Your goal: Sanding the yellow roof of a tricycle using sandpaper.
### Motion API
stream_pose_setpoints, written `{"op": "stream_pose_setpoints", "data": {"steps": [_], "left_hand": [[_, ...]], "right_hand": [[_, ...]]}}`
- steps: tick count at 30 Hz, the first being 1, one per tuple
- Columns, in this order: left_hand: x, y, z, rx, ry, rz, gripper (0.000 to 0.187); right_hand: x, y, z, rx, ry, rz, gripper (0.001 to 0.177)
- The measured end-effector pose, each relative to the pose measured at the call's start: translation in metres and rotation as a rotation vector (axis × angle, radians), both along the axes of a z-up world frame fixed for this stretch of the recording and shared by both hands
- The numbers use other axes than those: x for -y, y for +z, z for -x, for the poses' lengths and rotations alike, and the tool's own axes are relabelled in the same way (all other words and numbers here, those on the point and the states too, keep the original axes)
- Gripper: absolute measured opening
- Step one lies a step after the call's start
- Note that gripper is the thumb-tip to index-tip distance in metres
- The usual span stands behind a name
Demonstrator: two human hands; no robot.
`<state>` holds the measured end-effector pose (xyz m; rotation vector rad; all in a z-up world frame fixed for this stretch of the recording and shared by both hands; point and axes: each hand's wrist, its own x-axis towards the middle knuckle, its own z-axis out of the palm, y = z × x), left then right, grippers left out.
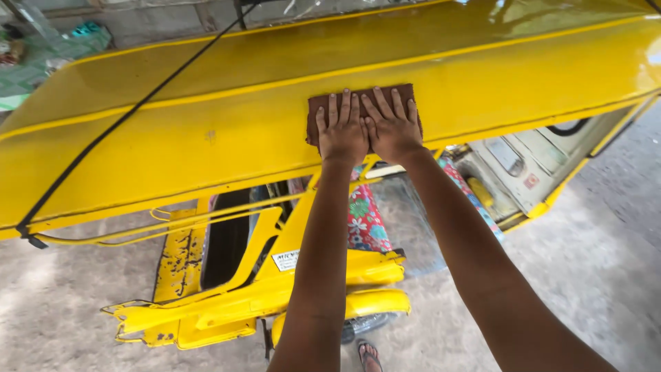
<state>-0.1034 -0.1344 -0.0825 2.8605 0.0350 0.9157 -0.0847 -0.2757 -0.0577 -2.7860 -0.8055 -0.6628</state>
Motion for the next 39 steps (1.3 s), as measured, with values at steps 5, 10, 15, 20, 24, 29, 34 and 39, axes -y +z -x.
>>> {"op": "stream_pose_setpoints", "data": {"steps": [5,10,15,20,24,29,34,39], "left_hand": [[0.006,0.0,0.011,-0.008,-0.021,-0.011,0.063],[0.005,0.016,-0.006,-0.092,-0.021,-0.027,0.061],[0.011,0.044,-0.047,-0.206,-0.014,0.025,0.061],[0.016,0.077,-0.101,-0.354,0.018,0.051,0.061],[0.015,0.094,-0.164,-0.474,0.051,0.107,0.061],[0.009,0.099,-0.234,-0.589,0.1,0.083,0.064],[-0.002,0.093,-0.288,-0.6,0.146,0.101,0.063],[-0.005,0.091,-0.301,-0.594,0.172,0.077,0.066]], "right_hand": [[0.006,-0.006,0.008,-0.021,-0.018,-0.011,0.06],[0.005,0.007,-0.009,-0.062,-0.041,-0.006,0.06],[0.007,0.034,-0.05,-0.174,-0.057,0.005,0.06],[0.008,0.057,-0.118,-0.254,-0.067,0.058,0.059],[0.006,0.088,-0.178,-0.43,-0.056,0.155,0.06],[-0.001,0.11,-0.237,-0.508,-0.027,0.342,0.073],[-0.011,0.107,-0.295,-0.563,0.007,0.366,0.067],[-0.014,0.103,-0.316,-0.593,0.032,0.314,0.065]]}}
